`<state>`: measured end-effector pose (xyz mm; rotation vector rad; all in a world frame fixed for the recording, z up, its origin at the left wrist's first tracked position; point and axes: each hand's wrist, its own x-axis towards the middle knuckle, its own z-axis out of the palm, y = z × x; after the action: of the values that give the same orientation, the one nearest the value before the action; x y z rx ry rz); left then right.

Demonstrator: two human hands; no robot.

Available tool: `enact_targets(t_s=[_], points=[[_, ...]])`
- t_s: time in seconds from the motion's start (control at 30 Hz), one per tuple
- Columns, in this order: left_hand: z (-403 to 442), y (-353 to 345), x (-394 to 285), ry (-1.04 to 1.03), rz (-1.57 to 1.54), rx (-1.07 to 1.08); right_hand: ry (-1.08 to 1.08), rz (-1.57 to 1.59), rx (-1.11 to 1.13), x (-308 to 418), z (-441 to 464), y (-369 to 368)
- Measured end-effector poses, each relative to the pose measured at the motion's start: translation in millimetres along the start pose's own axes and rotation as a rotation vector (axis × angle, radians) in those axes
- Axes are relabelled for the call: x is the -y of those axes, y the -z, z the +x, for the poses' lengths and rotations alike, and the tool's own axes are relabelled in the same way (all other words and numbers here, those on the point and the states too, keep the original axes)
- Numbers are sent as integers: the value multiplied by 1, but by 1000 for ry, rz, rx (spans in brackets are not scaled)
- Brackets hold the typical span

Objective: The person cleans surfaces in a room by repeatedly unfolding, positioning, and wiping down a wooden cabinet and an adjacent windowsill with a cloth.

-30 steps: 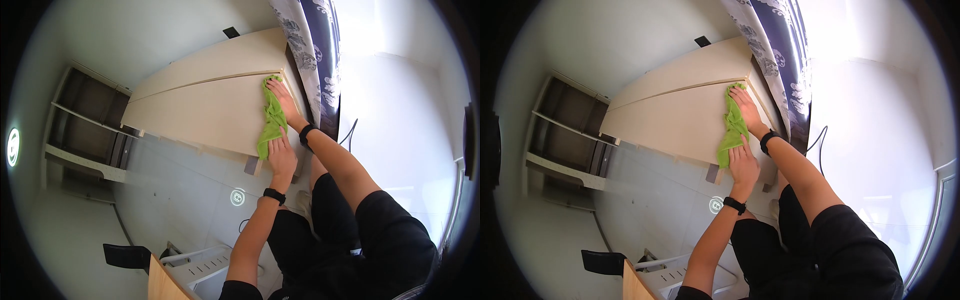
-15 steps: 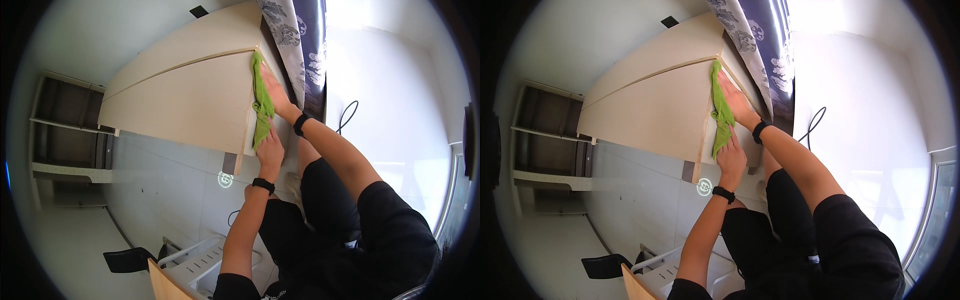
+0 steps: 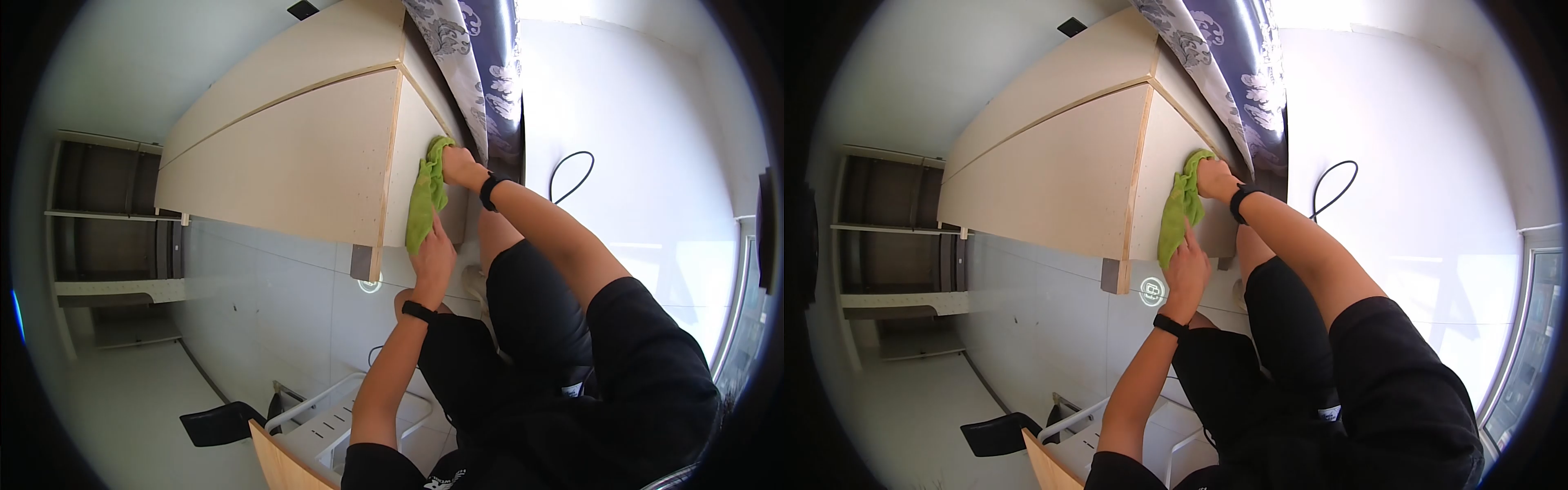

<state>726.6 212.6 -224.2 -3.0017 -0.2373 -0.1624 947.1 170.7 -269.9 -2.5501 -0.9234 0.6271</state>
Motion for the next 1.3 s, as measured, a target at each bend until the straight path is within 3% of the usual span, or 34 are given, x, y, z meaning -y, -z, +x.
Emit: enact_targets(t_s=[0.1, 0.2, 0.3, 0.4, 0.5, 0.6, 0.63, 0.73, 0.9, 1.03, 1.3], points=[[-1, 39, -7, 100, -201, 12, 23, 272, -301, 29, -25, 26], [-4, 79, -8, 146, -249, 1, 137, 254, -463, 48, -17, 29], [-16, 103, 0, 57, -134, -130, 294, 235, -682, 70, -36, 41], [-17, 137, 11, -66, -32, -493, 391, 418, -788, 94, -73, 78], [-17, 147, 36, 51, -206, -529, 537, 299, -925, 102, -70, 103], [-6, 168, 59, 286, -421, -343, 573, 293, -564, 110, -65, 122], [-1, 166, 69, 316, -437, -285, 614, 102, -518, 109, -58, 118], [19, 127, 120, 426, -389, -42, 616, -123, -569, 106, -48, 110], [52, 95, 167, 406, -231, 27, 400, -302, -407, 117, -36, 137], [75, 83, 196, 377, -201, 77, 273, -269, -314, 130, -9, 148], [98, 97, 205, 386, -202, 180, 118, -216, -515, 140, 16, 139]])
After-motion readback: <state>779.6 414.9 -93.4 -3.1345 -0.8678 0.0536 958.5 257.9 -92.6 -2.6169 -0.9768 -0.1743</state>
